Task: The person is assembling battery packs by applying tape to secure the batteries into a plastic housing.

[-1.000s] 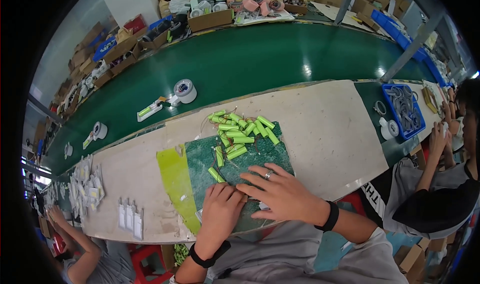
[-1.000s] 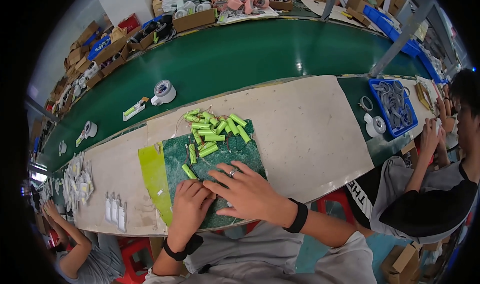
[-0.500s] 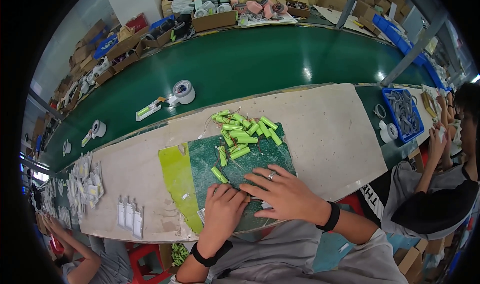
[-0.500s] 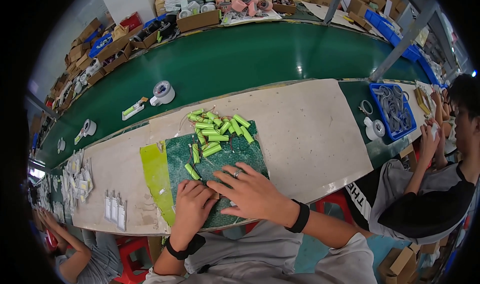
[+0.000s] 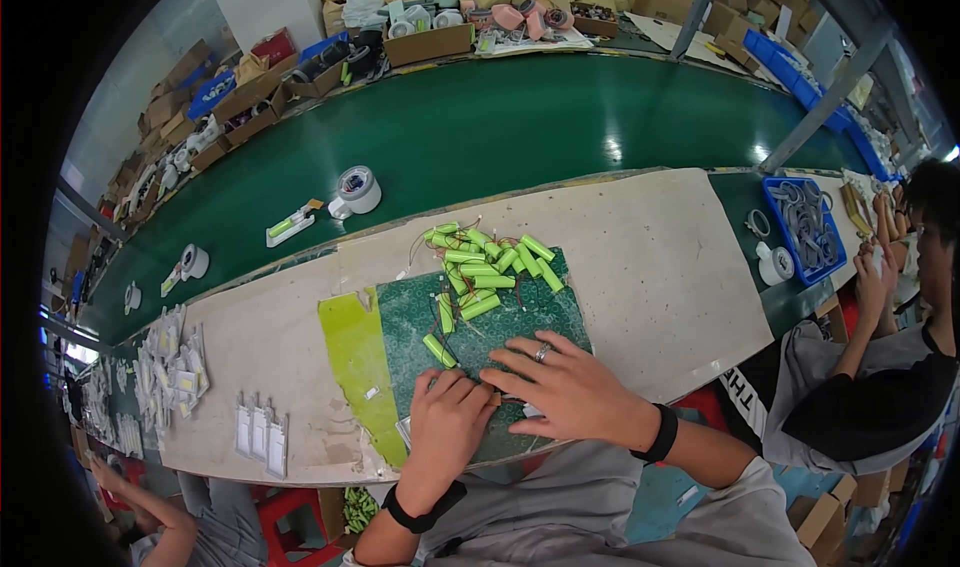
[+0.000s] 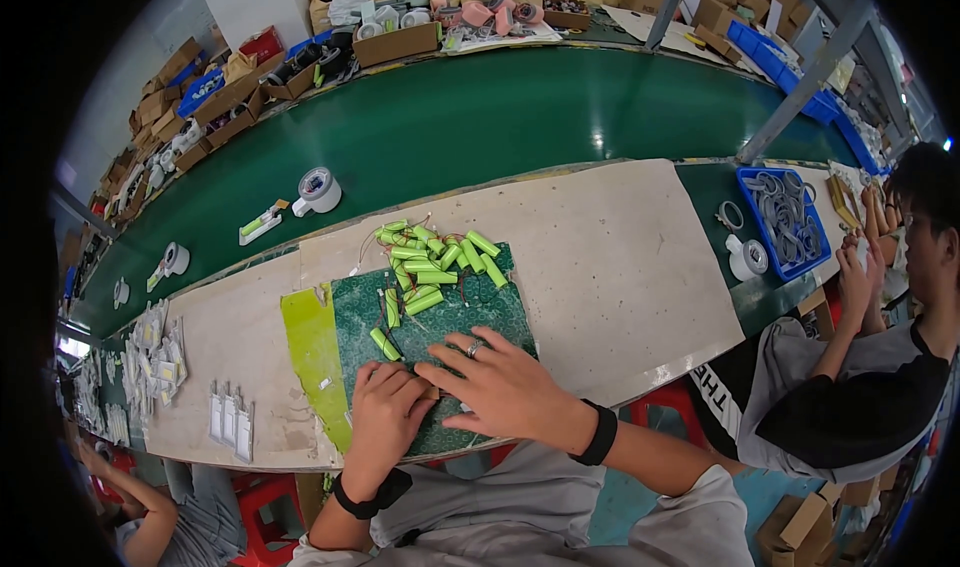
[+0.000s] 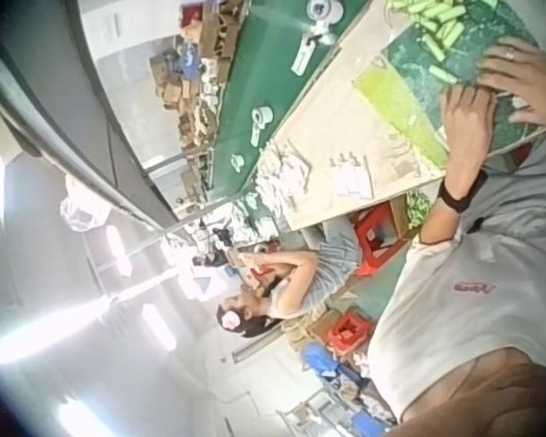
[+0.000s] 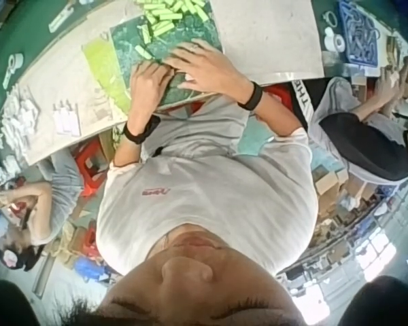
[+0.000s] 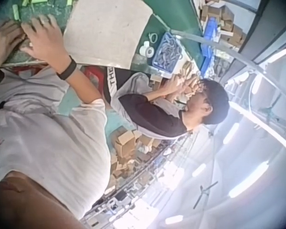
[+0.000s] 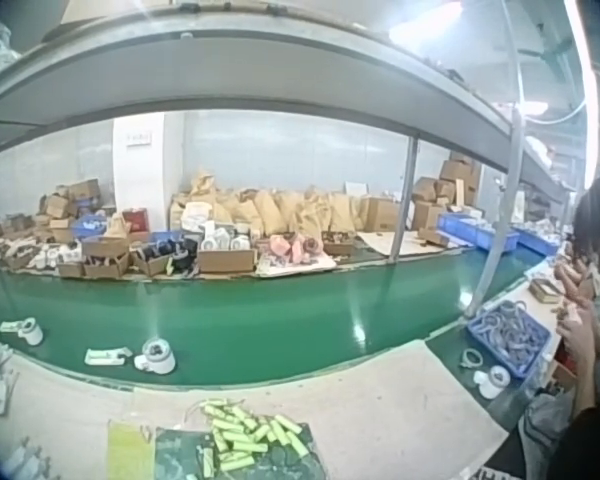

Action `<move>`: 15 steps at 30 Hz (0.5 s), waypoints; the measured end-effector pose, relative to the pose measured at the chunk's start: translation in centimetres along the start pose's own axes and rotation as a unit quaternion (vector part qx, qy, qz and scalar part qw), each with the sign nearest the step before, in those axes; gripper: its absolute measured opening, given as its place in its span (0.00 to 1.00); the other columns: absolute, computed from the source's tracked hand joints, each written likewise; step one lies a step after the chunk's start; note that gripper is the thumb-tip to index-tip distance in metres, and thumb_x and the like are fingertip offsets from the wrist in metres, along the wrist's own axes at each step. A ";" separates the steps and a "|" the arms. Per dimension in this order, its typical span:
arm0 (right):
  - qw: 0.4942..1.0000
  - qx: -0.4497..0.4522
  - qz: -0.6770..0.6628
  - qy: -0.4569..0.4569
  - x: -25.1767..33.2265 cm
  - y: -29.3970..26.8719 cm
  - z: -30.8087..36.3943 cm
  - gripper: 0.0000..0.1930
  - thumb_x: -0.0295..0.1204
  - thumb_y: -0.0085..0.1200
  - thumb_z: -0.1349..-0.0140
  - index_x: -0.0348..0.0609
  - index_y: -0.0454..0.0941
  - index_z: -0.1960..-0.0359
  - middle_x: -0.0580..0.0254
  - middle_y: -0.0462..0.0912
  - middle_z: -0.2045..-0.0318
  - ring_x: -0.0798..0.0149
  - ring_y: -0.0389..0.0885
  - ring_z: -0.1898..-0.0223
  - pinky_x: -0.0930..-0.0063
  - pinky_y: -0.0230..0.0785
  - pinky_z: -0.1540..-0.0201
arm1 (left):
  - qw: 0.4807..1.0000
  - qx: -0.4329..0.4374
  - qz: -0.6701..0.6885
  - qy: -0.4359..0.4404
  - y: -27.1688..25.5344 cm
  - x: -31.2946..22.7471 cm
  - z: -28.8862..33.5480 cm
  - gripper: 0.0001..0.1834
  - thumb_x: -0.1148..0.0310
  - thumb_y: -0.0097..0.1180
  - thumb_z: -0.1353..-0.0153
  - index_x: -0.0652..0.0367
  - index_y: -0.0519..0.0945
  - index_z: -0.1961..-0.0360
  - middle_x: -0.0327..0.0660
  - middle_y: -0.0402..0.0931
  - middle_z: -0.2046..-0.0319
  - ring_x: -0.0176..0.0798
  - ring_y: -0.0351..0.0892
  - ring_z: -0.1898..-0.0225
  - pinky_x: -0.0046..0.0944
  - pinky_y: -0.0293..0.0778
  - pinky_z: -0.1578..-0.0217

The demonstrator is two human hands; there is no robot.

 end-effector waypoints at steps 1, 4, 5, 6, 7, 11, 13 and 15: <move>1.000 -0.001 0.001 0.000 0.0 0.0 0.0 0.35 0.47 0.64 0.48 0.48 0.67 0.40 0.58 0.72 0.44 0.54 0.68 0.41 0.57 0.55 0.35 | 1.000 0.000 0.000 0.000 0.0 0.0 0.0 0.10 0.71 0.67 0.56 0.56 0.81 0.69 0.39 0.78 0.71 0.42 0.76 0.62 0.47 0.66 0.53; 1.000 0.002 0.001 0.001 0.0 0.0 -0.1 0.35 0.47 0.64 0.49 0.48 0.68 0.40 0.59 0.72 0.45 0.55 0.68 0.41 0.58 0.55 0.36 | 1.000 0.000 0.001 -0.003 0.0 0.0 0.0 0.10 0.71 0.67 0.56 0.56 0.81 0.70 0.39 0.78 0.71 0.43 0.76 0.62 0.47 0.66 0.54; 1.000 0.002 0.001 0.001 0.0 0.0 -0.1 0.35 0.47 0.64 0.49 0.48 0.68 0.40 0.59 0.72 0.45 0.55 0.68 0.41 0.58 0.55 0.36 | 1.000 -0.002 0.000 -0.003 0.0 0.0 0.0 0.10 0.71 0.67 0.56 0.56 0.81 0.70 0.39 0.78 0.72 0.43 0.76 0.62 0.46 0.66 0.54; 1.000 0.000 0.003 0.000 0.0 0.0 0.0 0.35 0.47 0.64 0.49 0.48 0.68 0.40 0.59 0.73 0.45 0.55 0.68 0.41 0.58 0.55 0.36 | 1.000 -0.004 0.000 -0.003 0.0 -0.1 -0.1 0.10 0.71 0.67 0.56 0.56 0.81 0.70 0.39 0.77 0.72 0.43 0.76 0.62 0.46 0.66 0.54; 1.000 -0.002 0.005 0.000 0.0 0.0 0.0 0.35 0.46 0.65 0.49 0.48 0.68 0.40 0.59 0.73 0.46 0.55 0.69 0.41 0.58 0.55 0.36 | 1.000 -0.003 0.000 -0.003 0.0 -0.1 0.0 0.10 0.71 0.67 0.56 0.56 0.81 0.70 0.39 0.77 0.72 0.43 0.76 0.62 0.46 0.66 0.54; 1.000 -0.005 0.004 0.001 0.1 -0.1 0.0 0.35 0.46 0.65 0.49 0.48 0.68 0.40 0.59 0.73 0.46 0.56 0.69 0.41 0.58 0.55 0.36 | 1.000 -0.002 -0.002 -0.004 0.2 0.0 0.1 0.10 0.71 0.67 0.56 0.56 0.81 0.70 0.39 0.78 0.72 0.43 0.76 0.62 0.46 0.66 0.54; 1.000 -0.006 0.008 0.000 0.1 -0.1 0.0 0.35 0.46 0.65 0.49 0.48 0.68 0.40 0.59 0.73 0.47 0.56 0.69 0.42 0.59 0.56 0.36 | 1.000 -0.004 -0.002 -0.004 0.2 0.0 0.1 0.10 0.71 0.67 0.56 0.56 0.81 0.70 0.39 0.78 0.72 0.43 0.76 0.62 0.46 0.66 0.54; 1.000 -0.005 0.008 0.001 0.1 -0.1 0.0 0.35 0.46 0.65 0.49 0.48 0.68 0.40 0.59 0.73 0.47 0.56 0.69 0.42 0.59 0.56 0.36 | 1.000 -0.006 -0.003 -0.004 0.2 0.0 0.1 0.10 0.71 0.67 0.56 0.56 0.81 0.70 0.39 0.78 0.71 0.43 0.76 0.62 0.46 0.67 0.55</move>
Point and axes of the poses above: each hand's wrist, its own z-axis away from the middle knuckle, its own y-axis out of the palm, x = y × z, the point moved 6 cm from there along -z, towards the middle knuckle
